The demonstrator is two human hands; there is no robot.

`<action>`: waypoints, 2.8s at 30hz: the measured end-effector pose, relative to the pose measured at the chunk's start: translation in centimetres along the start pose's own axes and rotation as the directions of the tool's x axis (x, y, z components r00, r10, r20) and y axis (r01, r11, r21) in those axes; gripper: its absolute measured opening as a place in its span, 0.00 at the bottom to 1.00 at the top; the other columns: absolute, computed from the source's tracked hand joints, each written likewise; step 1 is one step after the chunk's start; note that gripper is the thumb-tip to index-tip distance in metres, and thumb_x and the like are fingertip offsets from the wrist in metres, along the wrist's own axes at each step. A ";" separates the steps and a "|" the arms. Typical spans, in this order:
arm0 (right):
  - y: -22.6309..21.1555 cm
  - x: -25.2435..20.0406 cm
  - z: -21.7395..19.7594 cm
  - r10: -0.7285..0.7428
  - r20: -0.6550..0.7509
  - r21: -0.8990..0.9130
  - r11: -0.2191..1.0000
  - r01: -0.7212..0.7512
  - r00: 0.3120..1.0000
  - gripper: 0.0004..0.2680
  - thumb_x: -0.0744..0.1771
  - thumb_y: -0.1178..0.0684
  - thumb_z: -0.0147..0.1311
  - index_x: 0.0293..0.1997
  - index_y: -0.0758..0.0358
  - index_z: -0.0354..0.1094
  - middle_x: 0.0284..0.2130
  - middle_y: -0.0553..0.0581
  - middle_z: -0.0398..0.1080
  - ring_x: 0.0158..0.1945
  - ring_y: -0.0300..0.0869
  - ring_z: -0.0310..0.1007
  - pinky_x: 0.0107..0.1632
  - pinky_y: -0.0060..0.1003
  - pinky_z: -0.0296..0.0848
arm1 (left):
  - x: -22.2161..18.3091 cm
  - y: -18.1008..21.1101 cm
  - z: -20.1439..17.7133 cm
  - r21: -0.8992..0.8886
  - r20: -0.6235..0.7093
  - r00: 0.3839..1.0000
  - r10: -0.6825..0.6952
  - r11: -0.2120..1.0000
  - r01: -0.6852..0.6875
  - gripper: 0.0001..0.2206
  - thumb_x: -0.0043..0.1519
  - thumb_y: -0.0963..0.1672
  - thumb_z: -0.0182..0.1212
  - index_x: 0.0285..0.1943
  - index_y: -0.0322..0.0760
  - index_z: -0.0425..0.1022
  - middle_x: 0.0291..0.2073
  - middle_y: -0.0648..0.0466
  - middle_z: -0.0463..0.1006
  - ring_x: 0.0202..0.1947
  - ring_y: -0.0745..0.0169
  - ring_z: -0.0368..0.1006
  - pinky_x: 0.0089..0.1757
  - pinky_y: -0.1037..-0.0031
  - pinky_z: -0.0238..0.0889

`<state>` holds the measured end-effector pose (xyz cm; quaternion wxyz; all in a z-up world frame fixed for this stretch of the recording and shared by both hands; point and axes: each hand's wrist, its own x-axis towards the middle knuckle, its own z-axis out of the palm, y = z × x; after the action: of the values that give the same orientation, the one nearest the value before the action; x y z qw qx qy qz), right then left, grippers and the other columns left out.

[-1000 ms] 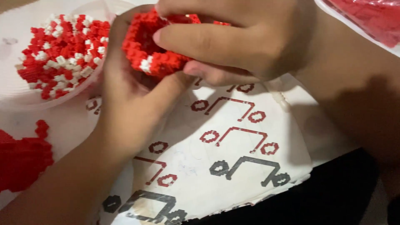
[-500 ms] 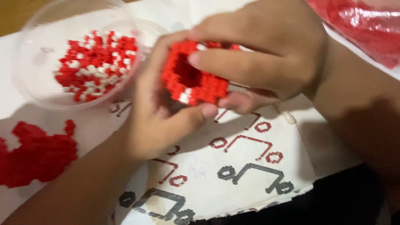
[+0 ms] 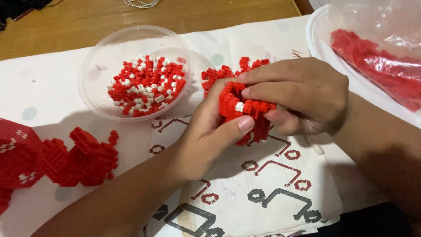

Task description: Assembling a 3D model using small red and white interlocking plastic blocks on a table.

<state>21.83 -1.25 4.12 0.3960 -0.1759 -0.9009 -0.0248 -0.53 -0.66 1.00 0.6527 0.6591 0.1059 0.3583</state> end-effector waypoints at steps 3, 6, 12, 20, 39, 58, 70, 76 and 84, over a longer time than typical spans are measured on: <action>0.1 -0.1 0.3 0.003 -0.023 -0.003 1.000 -0.003 1.000 0.10 0.66 0.57 0.52 0.42 0.78 0.72 0.42 0.77 0.76 0.40 0.56 0.82 0.42 0.41 0.81 | -0.1 -0.2 0.1 -0.064 -0.014 1.000 -0.001 0.998 0.000 0.20 0.68 0.43 0.49 0.68 0.28 0.56 0.51 0.47 0.69 0.48 0.64 0.66 0.52 0.72 0.64; -0.2 0.0 0.3 0.012 -0.029 -0.012 1.000 -0.013 0.999 0.10 0.67 0.57 0.51 0.43 0.78 0.72 0.43 0.77 0.76 0.39 0.54 0.82 0.42 0.40 0.81 | -0.1 -0.3 0.1 -0.064 -0.020 1.000 0.024 0.998 -0.025 0.18 0.70 0.43 0.47 0.67 0.28 0.57 0.48 0.49 0.70 0.45 0.67 0.66 0.48 0.75 0.64; 0.1 -0.3 0.4 0.063 -0.035 -0.006 0.998 -0.063 0.997 0.09 0.67 0.58 0.49 0.44 0.77 0.71 0.45 0.76 0.77 0.41 0.54 0.83 0.43 0.40 0.81 | 0.0 -0.2 0.1 -0.055 -0.036 0.999 0.035 0.998 -0.037 0.23 0.67 0.44 0.48 0.69 0.26 0.55 0.53 0.45 0.70 0.49 0.62 0.68 0.52 0.71 0.65; 0.6 0.1 0.5 0.069 -0.026 0.018 0.997 -0.069 0.997 0.08 0.68 0.59 0.48 0.46 0.75 0.70 0.47 0.75 0.77 0.38 0.51 0.81 0.43 0.40 0.80 | 0.2 -0.4 0.1 0.082 -0.133 0.989 0.071 0.995 -0.061 0.23 0.63 0.38 0.53 0.68 0.29 0.57 0.52 0.47 0.70 0.48 0.63 0.66 0.52 0.71 0.65; 0.6 0.6 0.1 0.060 0.054 0.062 0.996 -0.064 0.997 0.10 0.67 0.58 0.52 0.46 0.77 0.70 0.49 0.77 0.75 0.43 0.56 0.82 0.45 0.43 0.81 | 0.9 -0.7 -0.3 -0.007 -0.140 0.989 -0.036 0.999 0.036 0.22 0.62 0.39 0.63 0.64 0.30 0.64 0.47 0.48 0.77 0.44 0.65 0.74 0.46 0.76 0.71; 2.0 -2.4 0.5 0.441 -0.250 0.372 0.866 -0.335 0.862 0.22 0.74 0.35 0.36 0.65 0.67 0.50 0.58 0.70 0.67 0.44 0.44 0.73 0.51 0.34 0.76 | 0.7 0.2 -0.6 0.654 0.069 0.858 0.509 0.626 -0.424 0.36 0.54 0.37 0.83 0.68 0.35 0.61 0.68 0.40 0.68 0.74 0.41 0.67 0.79 0.49 0.63; 1.6 -2.0 0.6 0.425 -0.212 0.332 0.878 -0.344 0.880 0.26 0.73 0.29 0.35 0.63 0.68 0.51 0.57 0.70 0.67 0.45 0.44 0.72 0.53 0.36 0.77 | 0.1 1.1 -0.4 0.728 0.270 0.774 0.573 0.405 -0.553 0.16 0.72 0.40 0.61 0.65 0.37 0.60 0.65 0.40 0.70 0.76 0.30 0.62 0.77 0.40 0.66; 1.5 -2.0 0.6 0.426 -0.204 0.318 0.880 -0.352 0.881 0.27 0.73 0.27 0.34 0.63 0.68 0.51 0.57 0.69 0.68 0.46 0.45 0.73 0.54 0.38 0.78 | 0.1 0.2 -0.3 0.757 0.233 0.784 0.575 0.399 -0.517 0.28 0.70 0.40 0.77 0.70 0.43 0.58 0.67 0.44 0.70 0.76 0.34 0.68 0.77 0.45 0.72; 1.6 -2.0 0.8 0.431 -0.217 0.330 0.877 -0.350 0.876 0.27 0.74 0.30 0.33 0.63 0.72 0.53 0.57 0.71 0.67 0.44 0.46 0.74 0.53 0.37 0.78 | 1.0 0.7 -0.3 0.640 -0.094 0.927 0.363 0.735 -0.223 0.32 0.49 0.37 0.74 0.64 0.34 0.64 0.55 0.46 0.70 0.53 0.54 0.74 0.51 0.70 0.76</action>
<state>23.05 -0.22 1.93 0.5384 -0.2923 -0.7741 0.1592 -0.22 0.10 1.98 0.3200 0.8021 0.1807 0.4708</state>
